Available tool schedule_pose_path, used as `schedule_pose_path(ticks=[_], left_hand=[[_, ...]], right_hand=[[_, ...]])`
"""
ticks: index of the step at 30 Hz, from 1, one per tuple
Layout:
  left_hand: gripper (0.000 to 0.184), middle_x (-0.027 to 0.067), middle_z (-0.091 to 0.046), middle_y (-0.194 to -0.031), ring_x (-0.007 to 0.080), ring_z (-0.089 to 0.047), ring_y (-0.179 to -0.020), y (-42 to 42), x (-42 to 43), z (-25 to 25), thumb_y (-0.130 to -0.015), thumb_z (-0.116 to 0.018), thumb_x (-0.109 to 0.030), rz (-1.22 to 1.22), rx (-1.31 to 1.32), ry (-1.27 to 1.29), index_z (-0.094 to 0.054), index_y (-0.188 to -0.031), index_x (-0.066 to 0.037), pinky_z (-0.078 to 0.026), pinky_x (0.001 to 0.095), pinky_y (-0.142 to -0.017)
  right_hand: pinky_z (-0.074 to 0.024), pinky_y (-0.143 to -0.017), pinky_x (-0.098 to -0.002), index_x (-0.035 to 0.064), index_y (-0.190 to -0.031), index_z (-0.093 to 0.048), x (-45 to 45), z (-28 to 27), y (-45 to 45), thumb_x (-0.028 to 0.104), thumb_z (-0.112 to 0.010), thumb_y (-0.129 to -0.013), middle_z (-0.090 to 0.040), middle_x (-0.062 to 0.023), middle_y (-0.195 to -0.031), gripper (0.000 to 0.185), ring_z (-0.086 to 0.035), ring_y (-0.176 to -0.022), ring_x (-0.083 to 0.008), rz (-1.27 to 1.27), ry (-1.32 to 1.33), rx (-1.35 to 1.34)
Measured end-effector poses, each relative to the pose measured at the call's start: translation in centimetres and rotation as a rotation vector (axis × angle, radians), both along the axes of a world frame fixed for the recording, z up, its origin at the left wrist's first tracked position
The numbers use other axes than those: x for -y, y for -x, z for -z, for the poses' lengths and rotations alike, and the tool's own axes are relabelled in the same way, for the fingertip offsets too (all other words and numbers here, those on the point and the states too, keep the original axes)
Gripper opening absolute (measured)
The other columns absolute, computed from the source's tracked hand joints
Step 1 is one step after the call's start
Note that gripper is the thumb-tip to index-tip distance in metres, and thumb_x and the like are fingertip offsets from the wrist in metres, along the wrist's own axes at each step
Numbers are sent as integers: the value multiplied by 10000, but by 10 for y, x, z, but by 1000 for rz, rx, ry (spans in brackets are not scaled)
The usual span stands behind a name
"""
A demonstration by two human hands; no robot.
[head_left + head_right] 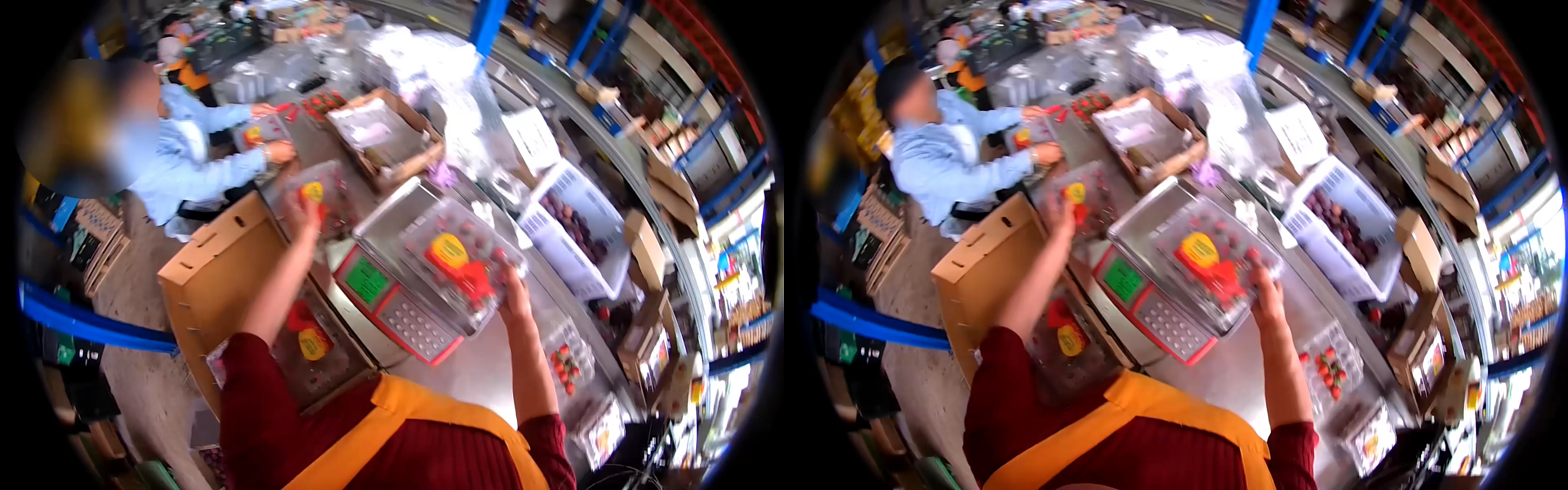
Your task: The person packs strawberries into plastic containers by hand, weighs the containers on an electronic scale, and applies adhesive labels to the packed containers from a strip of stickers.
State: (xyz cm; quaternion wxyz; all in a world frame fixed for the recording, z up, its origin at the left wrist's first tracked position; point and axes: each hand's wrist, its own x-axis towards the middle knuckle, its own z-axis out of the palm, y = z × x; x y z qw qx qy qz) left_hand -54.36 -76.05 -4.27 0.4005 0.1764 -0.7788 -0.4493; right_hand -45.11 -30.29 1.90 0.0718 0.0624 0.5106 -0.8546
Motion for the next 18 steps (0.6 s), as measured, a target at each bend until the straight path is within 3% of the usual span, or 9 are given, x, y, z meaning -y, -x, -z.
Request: schedule_pose_path(ticks=[2, 3, 4, 7, 9, 11, 15, 16, 18], left_hand=[[508, 264, -633, -1039, 391, -611, -982, 15, 51, 7, -820, -644, -358, -140, 495, 209, -592, -1111, 56, -485, 433, -836], [608, 281, -648, -958, 398, -615, -969, 33, 73, 29, -798, -651, -453, -207, 683, 266, -611, -1038, 104, -489, 431, -843], [679, 295, -640, -999, 395, -610, -1004, 45, 86, 48, -791, -661, -477, -140, 622, 121, -587, -1074, 135, -483, 433, -862], [739, 249, -519, -1292, 306, -492, -1225, 67, 99, 72, -803, -684, -453, -10, 722, -237, -505, -1215, 134, -407, 370, -989], [746, 232, -535, -1281, 290, -505, -1211, 92, 131, 136, -804, -686, -467, 1, 698, -333, -506, -1226, 122, -409, 350, -992], [784, 202, -551, -1270, 257, -511, -1193, 86, 129, 128, -786, -695, -504, 113, 745, -641, -510, -1228, 117, -402, 341, -996], [721, 164, -557, -1274, 224, -520, -1158, 73, 95, 100, -776, -727, -465, -15, 764, -365, -551, -1209, 84, -406, 332, -970], [689, 156, -552, -1285, 222, -520, -1160, 50, 58, 45, -760, -763, -406, -32, 840, -334, -557, -1216, 68, -408, 327, -964], [680, 145, -564, -1270, 220, -524, -1153, 85, 111, 121, -737, -787, -375, 119, 779, -493, -565, -1213, 57, -403, 330, -970]], right_hand=[[-444, -904, -359, 21, -1349, -386, 1, -37, -6, 458, -694, -798, -538, -153, -1195, 767, -531, -1050, -231, 33, -593, 181], [-454, -833, -377, 23, -1329, -375, -19, 15, 9, 521, -702, -772, -499, -170, -1185, 816, -533, -972, -232, 441, -1218, -146], [-449, -798, -387, 7, -1309, -373, -28, 0, 3, 498, -709, -780, -468, -180, -1145, 796, -524, -925, -240, 576, -1351, -222], [-455, -687, -314, 10, -1251, -445, -88, -4, -8, 301, -670, -873, -461, -77, -1009, 527, -496, -798, -153, 814, -956, -191], [-450, -600, -248, 5, -1182, -506, -107, -17, -32, 287, -641, -894, -525, -55, -914, 424, -503, -698, -102, 807, -800, -81], [-439, -577, -240, 10, -1129, -553, -109, -20, -57, 316, -627, -895, -576, -57, -855, 392, -503, -643, -93, 793, -832, 30], [-428, -531, -242, 16, -1047, -619, -90, -25, -85, 398, -584, -897, -606, -57, -752, 412, -507, -540, -95, 546, -917, 197], [-430, -527, -245, 12, -1036, -627, -84, -24, -86, 403, -580, -899, -613, -63, -764, 417, -513, -539, -96, 484, -933, 208], [-441, -512, -257, -7, -996, -650, -72, -20, -87, 412, -569, -903, -638, -78, -813, 436, -531, -541, -99, 335, -933, 203]])
